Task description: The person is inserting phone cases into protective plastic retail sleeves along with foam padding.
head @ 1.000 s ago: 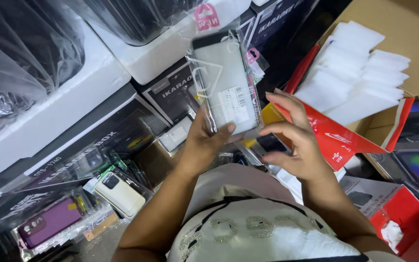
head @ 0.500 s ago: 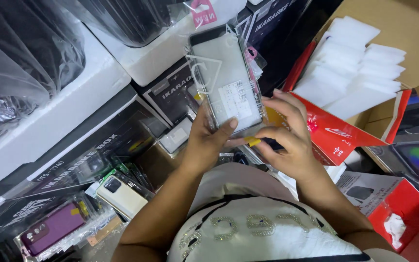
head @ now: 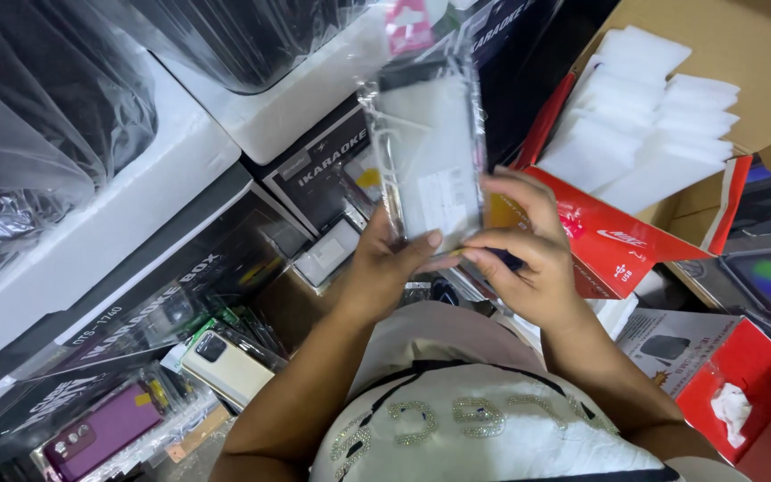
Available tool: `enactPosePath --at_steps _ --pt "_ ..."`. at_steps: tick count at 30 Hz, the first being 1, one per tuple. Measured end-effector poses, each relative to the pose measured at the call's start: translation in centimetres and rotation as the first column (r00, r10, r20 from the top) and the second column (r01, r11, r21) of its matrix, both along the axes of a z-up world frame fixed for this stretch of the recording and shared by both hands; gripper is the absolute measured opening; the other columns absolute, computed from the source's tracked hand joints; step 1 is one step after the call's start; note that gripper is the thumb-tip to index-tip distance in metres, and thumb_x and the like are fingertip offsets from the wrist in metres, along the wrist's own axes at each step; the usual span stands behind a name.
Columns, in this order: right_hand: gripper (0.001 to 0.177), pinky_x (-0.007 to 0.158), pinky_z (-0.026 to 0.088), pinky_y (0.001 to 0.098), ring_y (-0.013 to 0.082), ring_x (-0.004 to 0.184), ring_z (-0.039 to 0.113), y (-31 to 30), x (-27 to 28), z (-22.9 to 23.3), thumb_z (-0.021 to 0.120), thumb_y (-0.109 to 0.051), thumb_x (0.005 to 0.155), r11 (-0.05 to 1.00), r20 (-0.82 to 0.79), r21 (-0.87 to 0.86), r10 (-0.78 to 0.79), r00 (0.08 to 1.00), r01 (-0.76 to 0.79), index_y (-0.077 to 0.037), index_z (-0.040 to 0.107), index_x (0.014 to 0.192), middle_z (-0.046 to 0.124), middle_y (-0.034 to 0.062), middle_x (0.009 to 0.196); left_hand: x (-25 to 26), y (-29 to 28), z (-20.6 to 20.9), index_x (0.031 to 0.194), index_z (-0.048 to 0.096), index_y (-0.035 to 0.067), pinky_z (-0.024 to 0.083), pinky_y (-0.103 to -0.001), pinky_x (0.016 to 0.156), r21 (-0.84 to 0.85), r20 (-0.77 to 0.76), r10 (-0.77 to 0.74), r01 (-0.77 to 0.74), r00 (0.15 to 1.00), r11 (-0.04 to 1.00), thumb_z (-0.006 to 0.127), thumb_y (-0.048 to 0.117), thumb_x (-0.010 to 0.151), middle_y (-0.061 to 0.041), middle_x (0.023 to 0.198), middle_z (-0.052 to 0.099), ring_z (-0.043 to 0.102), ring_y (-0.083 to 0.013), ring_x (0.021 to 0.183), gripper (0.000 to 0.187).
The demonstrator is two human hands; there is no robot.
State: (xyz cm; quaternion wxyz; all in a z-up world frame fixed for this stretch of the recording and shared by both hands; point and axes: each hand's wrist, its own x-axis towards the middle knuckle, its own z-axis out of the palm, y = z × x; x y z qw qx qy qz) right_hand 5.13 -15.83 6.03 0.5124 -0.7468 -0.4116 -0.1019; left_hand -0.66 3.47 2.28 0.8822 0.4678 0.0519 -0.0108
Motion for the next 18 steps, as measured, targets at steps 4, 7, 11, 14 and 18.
enactPosePath --at_steps 4,7,11,14,18 --pt "0.017 0.126 0.036 0.0509 0.0402 0.147 0.046 0.7 -0.2 -0.4 0.082 -0.01 0.083 0.995 0.06 0.031 -0.097 0.993 0.096 -0.007 0.078 0.1 0.051 0.0202 0.15 -0.5 -0.3 -0.3 0.152 0.038 0.005 0.064 -0.046 0.091 0.023 -0.007 -0.081 0.081 0.997 0.996 0.062 0.003 0.099 -0.016 0.135 0.062 0.067 -0.0259 0.117 0.058" --pt "0.019 0.129 0.034 0.0509 0.0413 0.151 0.043 1.3 -0.1 -1.1 0.084 -0.009 0.081 0.99 0.033 0.064 -0.129 0.991 0.127 -0.006 0.077 0.099 0.048 0.0216 0.154 -0.5 -0.3 -0.4 0.151 0.038 0.007 0.062 -0.045 0.091 -0.069 -0.063 -0.059 0.054 0.996 0.996 0.063 0.003 0.094 -0.013 0.132 0.062 0.066 -0.0245 0.115 0.063" --pt "0.02 0.126 0.041 0.0462 0.035 0.148 0.049 1.8 0.1 -1.7 0.083 -0.001 0.083 0.982 -0.092 0.162 -0.078 0.993 0.092 -0.006 0.076 0.1 0.047 0.0193 0.153 -0.9 -0.1 0.0 0.152 0.039 0.001 0.052 -0.034 0.107 0.083 0.076 -0.018 0.012 0.997 0.996 0.072 0.002 0.092 -0.01 0.134 0.063 0.061 -0.0176 0.123 0.068" --pt "0.025 0.12 0.046 0.0413 0.0292 0.142 0.053 2.4 0.7 -1.7 0.084 0.003 0.084 0.97 -0.139 0.234 -0.031 0.99 0.063 -0.006 0.072 0.104 0.045 0.0162 0.153 -1.0 0.1 -0.1 0.151 0.04 0.001 0.05 -0.032 0.107 0.252 0.097 -0.055 0.029 0.994 0.967 0.077 -0.004 0.086 -0.008 0.132 0.062 0.058 -0.0146 0.122 0.074" --pt "0.05 0.121 0.045 0.0414 0.0269 0.142 0.05 2.9 1.5 -2.7 0.085 0.004 0.083 0.946 -0.204 0.311 -0.03 0.978 0.093 -0.002 0.054 0.121 0.039 0.0138 0.151 -1.0 0.4 -0.8 0.15 0.04 0.002 0.051 -0.033 0.105 0.215 0.081 -0.085 0.066 0.993 0.974 0.074 -0.007 0.085 -0.007 0.133 0.06 0.058 -0.0135 0.122 0.074"
